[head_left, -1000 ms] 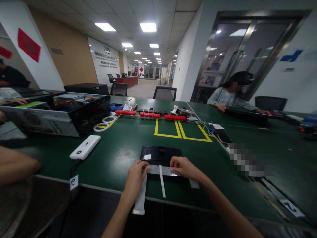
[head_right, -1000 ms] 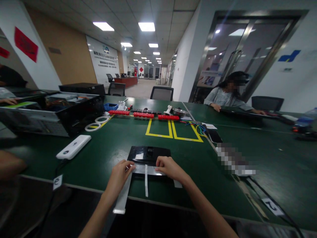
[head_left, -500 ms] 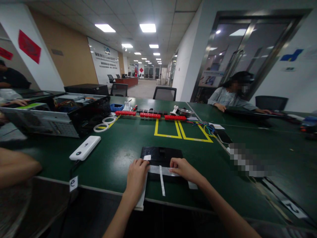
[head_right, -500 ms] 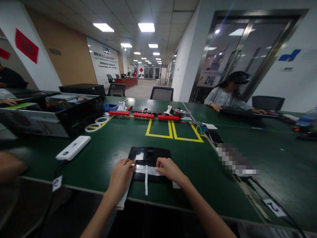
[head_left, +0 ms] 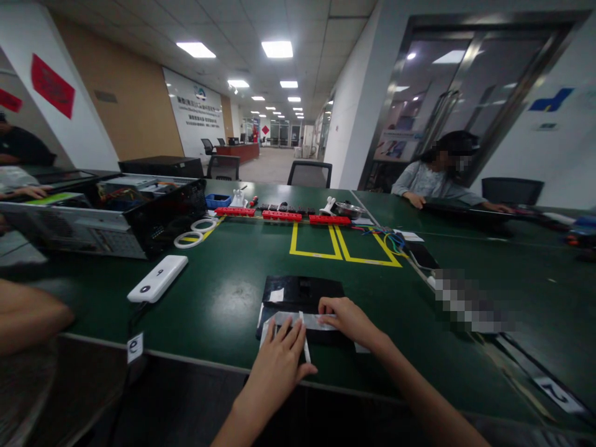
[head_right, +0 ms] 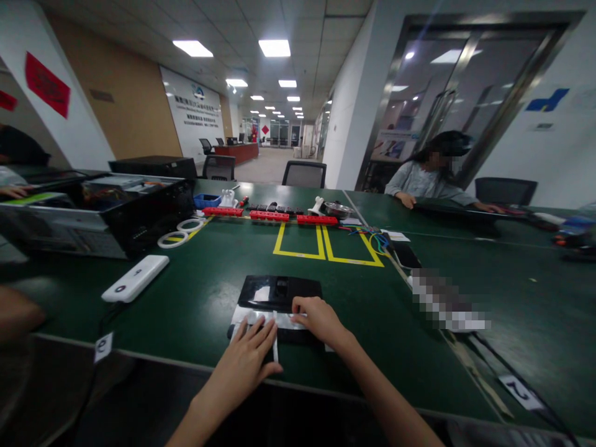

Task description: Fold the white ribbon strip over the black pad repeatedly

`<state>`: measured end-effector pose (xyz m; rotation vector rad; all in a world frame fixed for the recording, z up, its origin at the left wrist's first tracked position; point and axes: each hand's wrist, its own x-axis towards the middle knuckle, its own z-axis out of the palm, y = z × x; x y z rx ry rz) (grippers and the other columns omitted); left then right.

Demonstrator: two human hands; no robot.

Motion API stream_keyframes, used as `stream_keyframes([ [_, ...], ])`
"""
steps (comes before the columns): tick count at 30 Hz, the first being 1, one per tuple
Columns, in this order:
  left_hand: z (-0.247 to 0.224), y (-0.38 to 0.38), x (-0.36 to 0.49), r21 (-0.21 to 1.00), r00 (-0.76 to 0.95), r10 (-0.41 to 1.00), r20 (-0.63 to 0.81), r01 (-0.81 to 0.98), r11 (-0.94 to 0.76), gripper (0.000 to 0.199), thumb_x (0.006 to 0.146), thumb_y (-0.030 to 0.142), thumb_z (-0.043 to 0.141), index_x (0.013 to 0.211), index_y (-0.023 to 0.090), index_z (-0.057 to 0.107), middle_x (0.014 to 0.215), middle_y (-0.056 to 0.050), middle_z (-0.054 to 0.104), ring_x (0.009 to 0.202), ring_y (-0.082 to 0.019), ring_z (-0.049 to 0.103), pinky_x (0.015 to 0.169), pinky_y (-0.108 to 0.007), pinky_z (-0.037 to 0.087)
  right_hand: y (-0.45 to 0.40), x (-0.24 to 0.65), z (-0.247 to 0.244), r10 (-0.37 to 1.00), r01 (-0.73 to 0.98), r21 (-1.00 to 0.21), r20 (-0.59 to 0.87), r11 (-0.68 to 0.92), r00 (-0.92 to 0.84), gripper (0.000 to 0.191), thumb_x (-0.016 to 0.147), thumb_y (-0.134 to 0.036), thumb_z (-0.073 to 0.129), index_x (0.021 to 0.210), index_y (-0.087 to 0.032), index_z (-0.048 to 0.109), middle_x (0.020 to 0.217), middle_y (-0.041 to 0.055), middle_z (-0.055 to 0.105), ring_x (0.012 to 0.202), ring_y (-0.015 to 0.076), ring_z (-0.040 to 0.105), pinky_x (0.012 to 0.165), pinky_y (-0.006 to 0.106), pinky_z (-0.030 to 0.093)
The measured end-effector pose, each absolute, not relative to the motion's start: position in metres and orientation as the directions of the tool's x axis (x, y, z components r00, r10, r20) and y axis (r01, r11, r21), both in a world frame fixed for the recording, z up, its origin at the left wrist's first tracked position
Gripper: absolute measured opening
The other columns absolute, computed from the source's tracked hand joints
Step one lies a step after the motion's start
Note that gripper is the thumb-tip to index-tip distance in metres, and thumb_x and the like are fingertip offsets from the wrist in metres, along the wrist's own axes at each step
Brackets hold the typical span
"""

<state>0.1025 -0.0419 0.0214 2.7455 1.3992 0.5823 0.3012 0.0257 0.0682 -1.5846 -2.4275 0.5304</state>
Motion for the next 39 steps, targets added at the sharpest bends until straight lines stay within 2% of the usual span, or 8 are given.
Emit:
stream_keyframes([
  [6,0.021,-0.042,0.104,0.182,0.539,0.791,0.288,0.780,-0.598,0.065,0.079,0.042,0.066,0.134,0.014,0.045,0.136,-0.016,0.049,0.129,-0.036,0.040,0.102,-0.062,0.031,0.026,0.301,0.068,0.916,0.860,-0.346,-0.003,0.375,-0.400,0.004,0.077,-0.023,0.063,0.077,-0.021,0.059,0.079,-0.0012,0.056,0.071,0.0124,0.052,0.059,0.022,0.031],
  [17,0.013,-0.045,0.104,0.124,0.551,0.782,0.292,0.789,-0.602,0.061,0.085,0.040,0.059,0.137,0.013,0.041,0.141,-0.016,0.043,0.130,-0.037,0.037,0.102,-0.063,0.031,0.028,0.300,0.062,0.911,0.870,-0.289,0.016,0.399,-0.413,0.008,0.077,-0.022,0.064,0.077,-0.019,0.056,0.077,-0.0006,0.055,0.074,0.0138,0.049,0.062,0.024,0.032],
  [22,0.023,-0.046,0.102,0.174,0.537,0.798,0.276,0.788,-0.590,0.057,0.088,0.045,0.052,0.136,0.016,0.042,0.140,-0.014,0.045,0.131,-0.034,0.038,0.104,-0.060,0.030,0.028,0.299,0.064,0.904,0.873,-0.254,0.009,0.416,-0.427,0.007,0.077,-0.022,0.064,0.079,-0.019,0.057,0.077,-0.0004,0.056,0.074,0.0136,0.051,0.062,0.023,0.033],
  [26,0.040,-0.039,0.092,0.259,0.525,0.809,0.265,0.769,-0.584,0.053,0.091,0.043,0.047,0.139,0.020,0.038,0.138,-0.011,0.049,0.127,-0.028,0.045,0.103,-0.052,0.035,0.026,0.291,0.073,0.899,0.879,-0.205,0.004,0.430,-0.438,0.007,0.079,-0.016,0.061,0.085,-0.019,0.060,0.081,0.0013,0.059,0.074,0.0145,0.053,0.064,0.024,0.036],
  [29,0.049,-0.027,0.071,0.346,0.450,0.834,0.320,0.764,-0.545,0.046,0.094,0.037,0.044,0.137,0.021,0.041,0.133,-0.008,0.055,0.121,-0.022,0.052,0.102,-0.041,0.039,0.022,0.275,0.081,0.907,0.893,-0.162,0.041,0.420,-0.420,0.014,0.086,-0.014,0.049,0.091,-0.017,0.061,0.091,0.0064,0.062,0.084,0.0186,0.055,0.073,0.030,0.040],
  [32,0.044,-0.013,0.045,0.399,0.252,0.880,0.403,0.817,-0.416,0.037,0.094,0.033,0.041,0.127,0.020,0.053,0.122,-0.008,0.063,0.111,-0.021,0.058,0.096,-0.037,0.045,0.018,0.253,0.080,0.897,0.888,-0.132,0.114,0.440,-0.428,0.024,0.092,-0.021,0.040,0.105,-0.017,0.060,0.113,0.0121,0.058,0.105,0.0238,0.051,0.087,0.038,0.040],
  [36,0.021,0.003,0.019,0.384,0.098,0.886,0.454,0.875,-0.294,0.034,0.093,0.031,0.040,0.116,0.017,0.061,0.116,-0.010,0.066,0.109,-0.024,0.059,0.096,-0.038,0.044,0.015,0.228,0.064,0.811,0.803,-0.116,0.096,0.585,-0.577,0.047,0.093,-0.044,0.036,0.138,-0.028,0.038,0.149,0.0105,0.029,0.135,0.0344,0.022,0.101,0.064,0.021],
  [39,0.007,0.007,0.010,0.376,0.051,0.889,0.455,0.894,-0.244,0.032,0.092,0.029,0.042,0.112,0.016,0.063,0.113,-0.011,0.067,0.108,-0.025,0.060,0.096,-0.039,0.044,0.015,0.226,0.053,0.776,0.769,-0.136,-0.001,0.624,-0.630,0.055,0.093,-0.054,0.026,0.143,-0.033,0.027,0.154,0.0066,0.017,0.139,0.0361,0.009,0.100,0.072,0.009],
])
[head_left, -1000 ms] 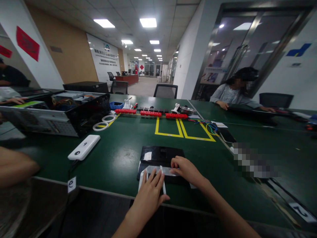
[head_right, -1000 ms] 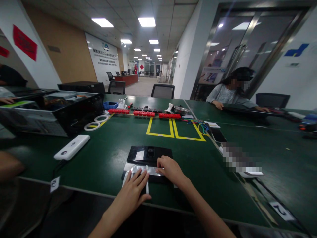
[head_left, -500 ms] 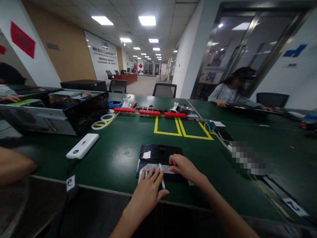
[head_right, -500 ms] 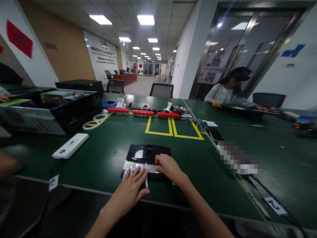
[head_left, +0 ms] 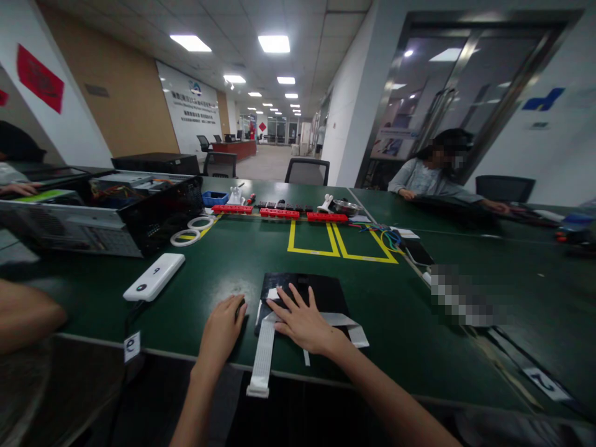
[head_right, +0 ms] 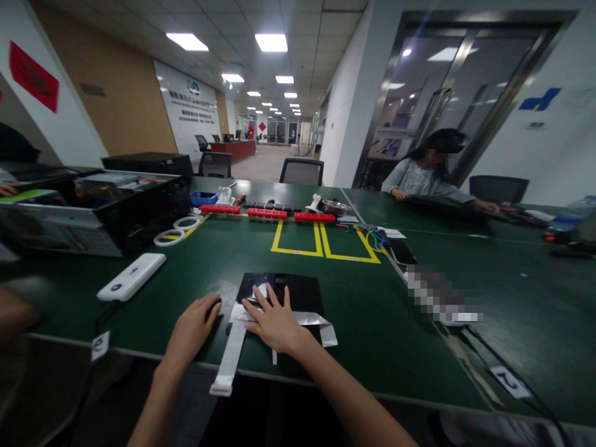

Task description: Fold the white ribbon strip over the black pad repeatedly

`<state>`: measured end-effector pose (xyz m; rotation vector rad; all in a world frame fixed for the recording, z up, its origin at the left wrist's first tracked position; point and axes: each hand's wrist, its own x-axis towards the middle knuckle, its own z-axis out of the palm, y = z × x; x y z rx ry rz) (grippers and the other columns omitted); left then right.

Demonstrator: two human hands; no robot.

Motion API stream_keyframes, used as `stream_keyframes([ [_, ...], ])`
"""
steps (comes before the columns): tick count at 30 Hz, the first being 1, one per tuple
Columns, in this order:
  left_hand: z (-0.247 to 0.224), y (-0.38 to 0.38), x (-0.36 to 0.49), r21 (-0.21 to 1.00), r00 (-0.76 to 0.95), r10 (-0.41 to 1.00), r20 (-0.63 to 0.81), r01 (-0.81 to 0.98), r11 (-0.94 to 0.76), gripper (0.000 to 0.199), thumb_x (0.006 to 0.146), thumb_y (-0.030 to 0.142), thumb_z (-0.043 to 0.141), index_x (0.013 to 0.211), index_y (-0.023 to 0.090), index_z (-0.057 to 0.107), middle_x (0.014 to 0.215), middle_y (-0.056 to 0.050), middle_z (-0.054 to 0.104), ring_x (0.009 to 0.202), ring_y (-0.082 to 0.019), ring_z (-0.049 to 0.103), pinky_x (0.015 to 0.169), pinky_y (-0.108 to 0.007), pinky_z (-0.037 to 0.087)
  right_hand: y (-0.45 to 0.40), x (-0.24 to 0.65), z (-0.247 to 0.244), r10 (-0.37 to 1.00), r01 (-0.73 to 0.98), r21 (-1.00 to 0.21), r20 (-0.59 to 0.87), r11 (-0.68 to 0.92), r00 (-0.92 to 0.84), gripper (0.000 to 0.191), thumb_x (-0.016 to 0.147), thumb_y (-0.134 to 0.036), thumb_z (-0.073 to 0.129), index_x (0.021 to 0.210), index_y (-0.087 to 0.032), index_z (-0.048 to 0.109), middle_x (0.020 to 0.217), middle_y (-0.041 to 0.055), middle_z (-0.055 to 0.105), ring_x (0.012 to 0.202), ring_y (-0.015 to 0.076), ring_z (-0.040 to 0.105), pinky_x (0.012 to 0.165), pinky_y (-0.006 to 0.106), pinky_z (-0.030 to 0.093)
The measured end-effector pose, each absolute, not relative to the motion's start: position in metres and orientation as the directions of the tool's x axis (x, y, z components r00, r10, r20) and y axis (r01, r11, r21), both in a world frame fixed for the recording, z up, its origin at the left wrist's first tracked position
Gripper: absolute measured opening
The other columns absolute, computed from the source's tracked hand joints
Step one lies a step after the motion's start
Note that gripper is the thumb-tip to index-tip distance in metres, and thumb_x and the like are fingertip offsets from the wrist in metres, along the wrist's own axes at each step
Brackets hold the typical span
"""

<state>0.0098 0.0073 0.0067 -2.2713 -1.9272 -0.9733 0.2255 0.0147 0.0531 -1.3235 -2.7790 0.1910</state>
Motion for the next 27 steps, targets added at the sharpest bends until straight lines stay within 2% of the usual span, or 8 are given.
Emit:
stream_keyframes([
  [5,0.001,0.006,0.006,0.373,0.057,0.900,0.432,0.897,-0.236,0.029,0.092,0.028,0.042,0.111,0.018,0.063,0.116,-0.009,0.066,0.115,-0.026,0.057,0.101,-0.045,0.038,0.014,0.250,0.054,0.777,0.775,-0.172,-0.070,0.608,-0.625,0.053,0.094,-0.054,0.017,0.144,-0.038,0.022,0.154,0.0003,0.014,0.140,0.0314,0.005,0.101,0.071,-0.001],
  [11,0.001,0.003,0.007,0.376,0.066,0.902,0.426,0.894,-0.243,0.029,0.092,0.028,0.042,0.109,0.019,0.064,0.117,-0.009,0.066,0.116,-0.025,0.056,0.103,-0.046,0.035,0.011,0.312,0.060,0.814,0.824,-0.224,-0.160,0.521,-0.558,0.052,0.093,-0.057,0.018,0.143,-0.042,0.018,0.154,-0.0040,0.008,0.140,0.0294,0.000,0.101,0.068,-0.007],
  [21,-0.003,0.005,0.006,0.373,0.079,0.899,0.430,0.892,-0.256,0.030,0.092,0.029,0.042,0.110,0.018,0.063,0.119,-0.010,0.065,0.118,-0.025,0.054,0.103,-0.046,0.034,0.004,0.433,0.046,0.925,0.924,-0.256,-0.180,0.284,-0.334,0.058,0.089,-0.060,0.029,0.143,-0.042,0.020,0.153,-0.0019,0.011,0.139,0.0318,0.001,0.101,0.070,-0.004],
  [27,-0.001,0.004,0.007,0.382,0.073,0.899,0.431,0.888,-0.255,0.030,0.091,0.029,0.043,0.111,0.019,0.063,0.119,-0.010,0.065,0.118,-0.024,0.054,0.103,-0.045,0.034,-0.002,0.468,0.043,0.941,0.937,-0.257,-0.180,0.236,-0.287,0.062,0.087,-0.061,0.033,0.143,-0.039,0.021,0.153,0.0001,0.012,0.139,0.0309,0.003,0.101,0.069,-0.003],
])
